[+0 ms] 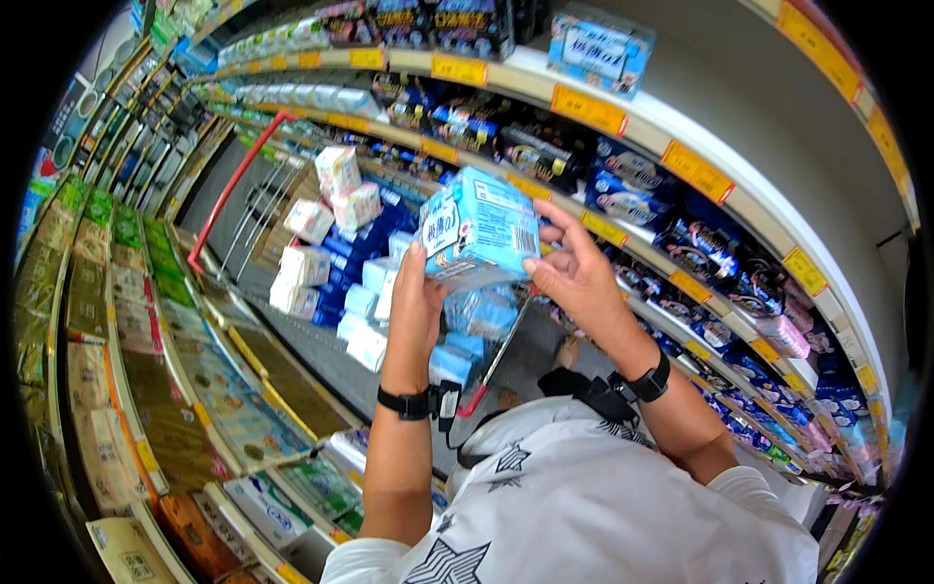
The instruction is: The person repeatedly picks packages of tissues from a shopping cart and places them onto a store shelf. They handle the packages one at a time, occasionally turning them over to check the back before arranging them in rows on the shelf.
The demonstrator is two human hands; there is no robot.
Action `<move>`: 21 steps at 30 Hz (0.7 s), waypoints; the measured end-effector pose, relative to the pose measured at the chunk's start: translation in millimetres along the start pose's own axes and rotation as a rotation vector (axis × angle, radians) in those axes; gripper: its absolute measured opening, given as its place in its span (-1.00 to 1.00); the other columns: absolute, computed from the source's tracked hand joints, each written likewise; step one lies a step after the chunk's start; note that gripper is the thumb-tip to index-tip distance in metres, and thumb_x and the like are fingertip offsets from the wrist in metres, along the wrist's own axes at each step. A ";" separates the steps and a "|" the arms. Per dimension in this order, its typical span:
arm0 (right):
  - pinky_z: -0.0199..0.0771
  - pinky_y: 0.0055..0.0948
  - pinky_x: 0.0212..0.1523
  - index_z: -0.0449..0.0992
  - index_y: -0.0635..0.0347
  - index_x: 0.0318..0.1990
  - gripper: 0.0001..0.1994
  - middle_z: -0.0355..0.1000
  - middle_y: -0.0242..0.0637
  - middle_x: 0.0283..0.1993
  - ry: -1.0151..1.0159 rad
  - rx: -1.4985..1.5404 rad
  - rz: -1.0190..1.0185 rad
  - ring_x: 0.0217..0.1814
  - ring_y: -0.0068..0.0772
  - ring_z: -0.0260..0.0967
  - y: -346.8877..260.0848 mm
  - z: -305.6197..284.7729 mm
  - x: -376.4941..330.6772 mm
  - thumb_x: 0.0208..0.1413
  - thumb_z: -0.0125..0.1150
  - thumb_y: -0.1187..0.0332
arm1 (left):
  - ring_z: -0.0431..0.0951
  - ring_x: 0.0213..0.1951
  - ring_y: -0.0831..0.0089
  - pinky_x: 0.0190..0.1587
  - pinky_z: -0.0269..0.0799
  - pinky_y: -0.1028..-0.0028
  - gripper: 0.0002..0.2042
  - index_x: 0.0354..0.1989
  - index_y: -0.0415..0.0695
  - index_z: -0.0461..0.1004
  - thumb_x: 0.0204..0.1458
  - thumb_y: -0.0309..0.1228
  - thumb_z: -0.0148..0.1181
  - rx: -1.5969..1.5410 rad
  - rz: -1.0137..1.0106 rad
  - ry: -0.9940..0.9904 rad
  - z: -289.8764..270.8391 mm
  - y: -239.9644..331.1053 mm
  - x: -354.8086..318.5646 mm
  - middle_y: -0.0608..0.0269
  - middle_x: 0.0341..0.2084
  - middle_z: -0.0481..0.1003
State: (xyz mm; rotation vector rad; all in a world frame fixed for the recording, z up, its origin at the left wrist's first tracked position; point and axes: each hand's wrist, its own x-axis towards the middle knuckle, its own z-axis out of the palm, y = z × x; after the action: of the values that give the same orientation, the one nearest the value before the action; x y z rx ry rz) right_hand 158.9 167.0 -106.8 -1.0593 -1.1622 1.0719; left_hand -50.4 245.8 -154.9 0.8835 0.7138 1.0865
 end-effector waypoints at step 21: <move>0.69 -0.33 -0.04 0.16 0.42 0.34 -0.46 0.46 0.04 0.08 0.018 0.385 0.212 -0.02 -0.17 0.59 -19.6 -59.8 11.7 0.38 0.05 0.21 | 0.46 0.04 0.41 0.11 0.35 0.36 -0.38 0.19 -0.23 0.35 0.38 0.13 -0.28 0.351 0.229 -0.179 53.8 34.5 29.4 0.14 0.06 0.47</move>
State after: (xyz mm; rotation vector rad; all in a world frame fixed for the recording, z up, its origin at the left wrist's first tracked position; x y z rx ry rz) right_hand 220.9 171.0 -91.3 -0.8953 -0.7963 1.3845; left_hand -10.8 267.3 -101.0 1.3724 0.6747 1.0821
